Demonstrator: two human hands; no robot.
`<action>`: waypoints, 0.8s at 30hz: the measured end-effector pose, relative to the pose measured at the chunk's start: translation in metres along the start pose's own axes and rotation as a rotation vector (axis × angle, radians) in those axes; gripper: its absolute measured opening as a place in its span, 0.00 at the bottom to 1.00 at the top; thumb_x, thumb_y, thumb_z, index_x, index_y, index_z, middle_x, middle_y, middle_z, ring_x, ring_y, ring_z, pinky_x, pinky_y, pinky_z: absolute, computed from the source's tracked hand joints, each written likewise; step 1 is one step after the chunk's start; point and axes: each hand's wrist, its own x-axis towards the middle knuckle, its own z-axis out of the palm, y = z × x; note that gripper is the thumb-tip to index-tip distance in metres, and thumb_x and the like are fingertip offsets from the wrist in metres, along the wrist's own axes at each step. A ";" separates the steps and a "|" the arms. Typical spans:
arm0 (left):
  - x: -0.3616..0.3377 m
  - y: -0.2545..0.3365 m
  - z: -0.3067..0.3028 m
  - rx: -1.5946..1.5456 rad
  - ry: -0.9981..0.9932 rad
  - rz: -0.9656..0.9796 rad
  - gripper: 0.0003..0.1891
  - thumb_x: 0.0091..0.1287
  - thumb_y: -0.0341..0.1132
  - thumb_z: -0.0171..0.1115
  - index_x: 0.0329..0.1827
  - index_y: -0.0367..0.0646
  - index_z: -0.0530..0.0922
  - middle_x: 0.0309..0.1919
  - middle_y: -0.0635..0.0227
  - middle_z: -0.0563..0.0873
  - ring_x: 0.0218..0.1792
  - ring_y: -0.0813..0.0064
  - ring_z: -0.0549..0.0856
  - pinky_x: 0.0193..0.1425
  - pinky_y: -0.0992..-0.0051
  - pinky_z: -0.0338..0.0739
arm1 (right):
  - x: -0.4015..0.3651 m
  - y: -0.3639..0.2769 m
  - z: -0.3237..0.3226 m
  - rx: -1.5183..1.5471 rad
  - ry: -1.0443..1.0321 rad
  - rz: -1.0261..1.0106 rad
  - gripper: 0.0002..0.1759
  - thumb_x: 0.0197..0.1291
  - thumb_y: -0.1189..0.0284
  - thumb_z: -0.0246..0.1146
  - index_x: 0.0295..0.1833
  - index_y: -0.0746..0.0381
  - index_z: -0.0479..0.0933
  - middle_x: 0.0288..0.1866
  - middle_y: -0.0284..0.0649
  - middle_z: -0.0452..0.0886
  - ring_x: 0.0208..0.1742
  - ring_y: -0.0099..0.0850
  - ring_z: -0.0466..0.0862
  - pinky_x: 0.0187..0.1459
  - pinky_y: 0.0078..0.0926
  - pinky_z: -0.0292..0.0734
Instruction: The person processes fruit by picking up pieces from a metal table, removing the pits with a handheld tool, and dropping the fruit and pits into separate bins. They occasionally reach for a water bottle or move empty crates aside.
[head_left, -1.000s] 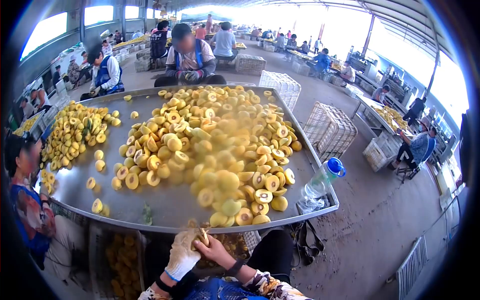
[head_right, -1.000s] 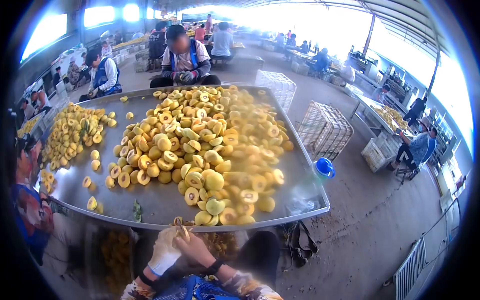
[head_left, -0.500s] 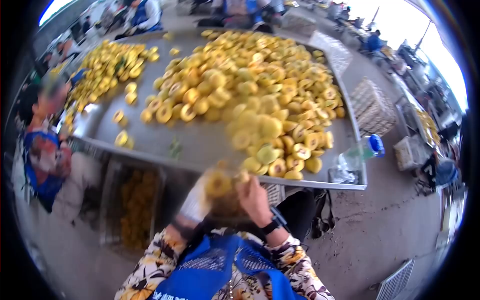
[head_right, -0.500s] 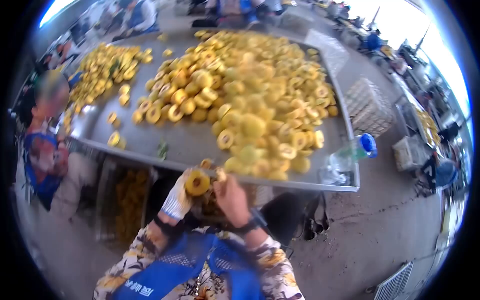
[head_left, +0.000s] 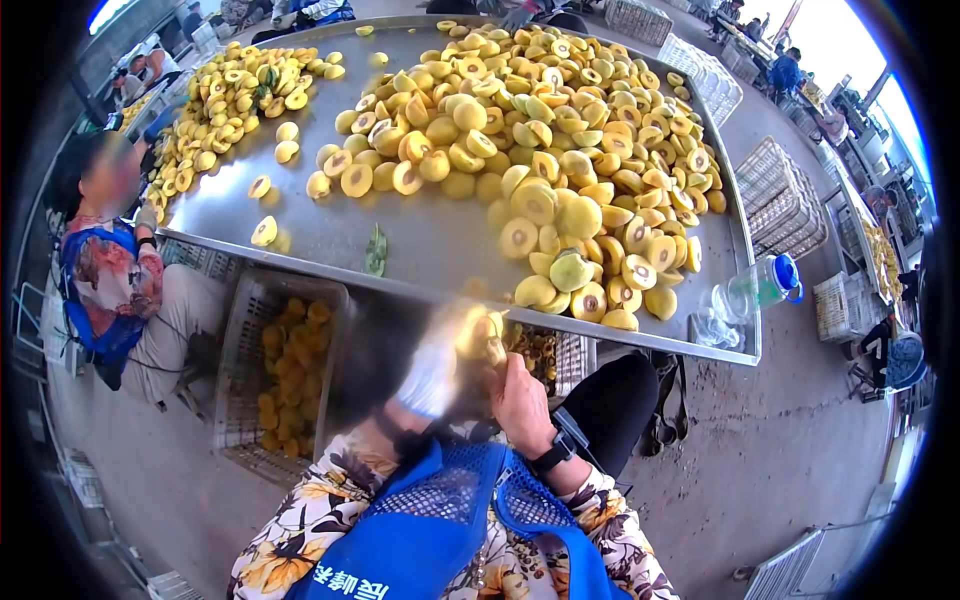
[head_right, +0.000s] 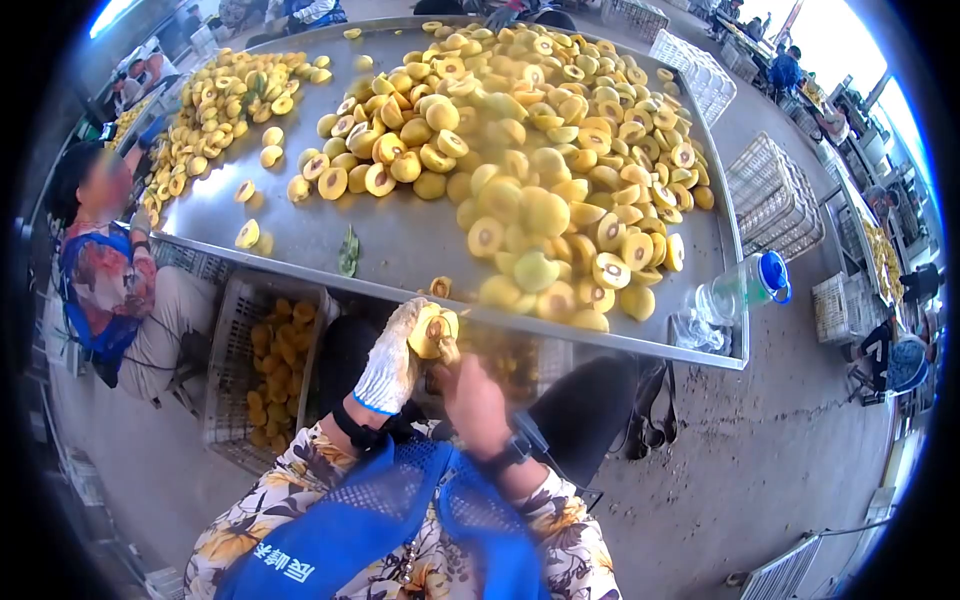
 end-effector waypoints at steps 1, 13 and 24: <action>-0.002 0.006 0.004 -0.001 0.017 -0.055 0.15 0.72 0.41 0.50 0.54 0.41 0.73 0.46 0.64 0.81 0.44 0.70 0.81 0.49 0.73 0.77 | -0.001 -0.002 0.000 0.014 -0.003 0.012 0.13 0.64 0.67 0.55 0.42 0.66 0.64 0.26 0.57 0.77 0.30 0.58 0.77 0.31 0.52 0.71; -0.004 -0.008 0.004 0.044 0.114 0.000 0.14 0.68 0.39 0.57 0.51 0.41 0.75 0.40 0.64 0.82 0.38 0.76 0.81 0.44 0.76 0.78 | -0.011 0.006 0.022 0.115 -0.128 0.048 0.17 0.50 0.79 0.55 0.44 0.71 0.59 0.27 0.59 0.76 0.32 0.60 0.77 0.34 0.53 0.70; -0.001 0.023 -0.008 0.121 -0.049 -0.137 0.13 0.68 0.39 0.56 0.46 0.37 0.76 0.34 0.64 0.82 0.32 0.73 0.81 0.36 0.78 0.77 | -0.005 0.011 0.029 0.212 -0.211 0.020 0.17 0.51 0.77 0.57 0.44 0.72 0.62 0.27 0.59 0.77 0.33 0.58 0.78 0.34 0.46 0.73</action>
